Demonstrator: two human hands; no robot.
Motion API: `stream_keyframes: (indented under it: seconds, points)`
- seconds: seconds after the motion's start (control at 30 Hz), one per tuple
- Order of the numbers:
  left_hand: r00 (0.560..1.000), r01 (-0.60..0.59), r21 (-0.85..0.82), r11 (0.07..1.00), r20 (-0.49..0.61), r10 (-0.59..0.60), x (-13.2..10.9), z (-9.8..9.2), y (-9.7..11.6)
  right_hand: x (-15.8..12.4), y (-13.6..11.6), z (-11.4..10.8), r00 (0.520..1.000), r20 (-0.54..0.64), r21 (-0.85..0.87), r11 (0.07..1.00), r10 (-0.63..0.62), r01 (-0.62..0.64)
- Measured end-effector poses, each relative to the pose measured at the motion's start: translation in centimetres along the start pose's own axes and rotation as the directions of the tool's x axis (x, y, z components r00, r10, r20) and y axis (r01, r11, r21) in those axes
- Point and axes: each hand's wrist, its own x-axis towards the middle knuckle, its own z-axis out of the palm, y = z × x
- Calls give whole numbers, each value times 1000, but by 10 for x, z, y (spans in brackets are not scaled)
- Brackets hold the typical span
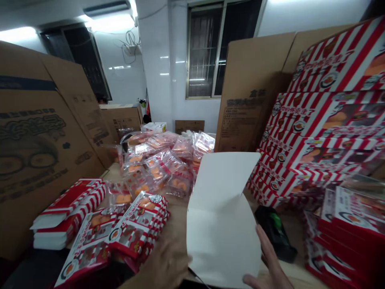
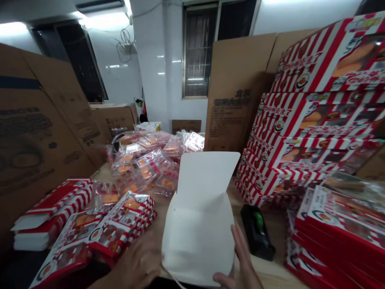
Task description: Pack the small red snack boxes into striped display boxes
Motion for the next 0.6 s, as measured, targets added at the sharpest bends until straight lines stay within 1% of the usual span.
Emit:
stream_keyframes:
  seconds: [0.03,0.07,0.13,0.17,0.2,0.23,0.3,0.33,0.37,0.4,0.47,0.5,0.53,0.57,0.6]
  points:
    - [997,79,2,997,-18,-79,7,-8,0,0,-5,-5,999,41,-46,999,-17,18]
    - [989,149,-46,988,18,-149,15,-16,0,1,-10,-11,994,106,-92,995,-28,38]
    - [968,232,-206,951,146,-205,29,-31,1,3,-16,-23,977,209,-175,981,-44,82]
    - [955,270,-272,923,197,-221,34,-36,2,3,-17,-29,970,236,-221,969,-56,109]
    - [936,324,-305,895,238,-258,38,-39,3,2,-17,-33,970,235,-274,952,-68,133]
    - [910,391,-301,870,267,-317,39,-42,4,1,-17,-35,974,211,-331,931,-83,151]
    - [851,505,-219,835,288,-439,38,-43,7,-2,-17,-33,982,138,-430,885,-128,176]
    - [827,539,-166,826,286,-483,36,-43,9,-3,-18,-28,980,112,-461,866,-162,196]
    - [814,557,-128,821,281,-509,33,-43,10,-2,-20,-22,975,83,-480,849,-208,222]
    - [813,558,-116,822,274,-513,30,-43,11,-1,-22,-16,965,72,-491,834,-251,253]
    - [835,535,-179,826,257,-486,23,-47,6,5,-27,-4,944,113,-506,799,-312,324]
    - [844,531,-238,813,231,-484,19,-50,-1,8,-29,0,937,124,-532,775,-327,341]
    - [843,537,-298,789,180,-506,14,-55,-11,10,-31,3,934,116,-571,746,-339,342]
    - [822,559,-353,750,115,-558,8,-61,-25,10,-34,4,929,79,-613,718,-360,331]
    - [768,603,-413,683,67,-637,1,-68,-41,9,-38,5,925,30,-643,701,-380,309]
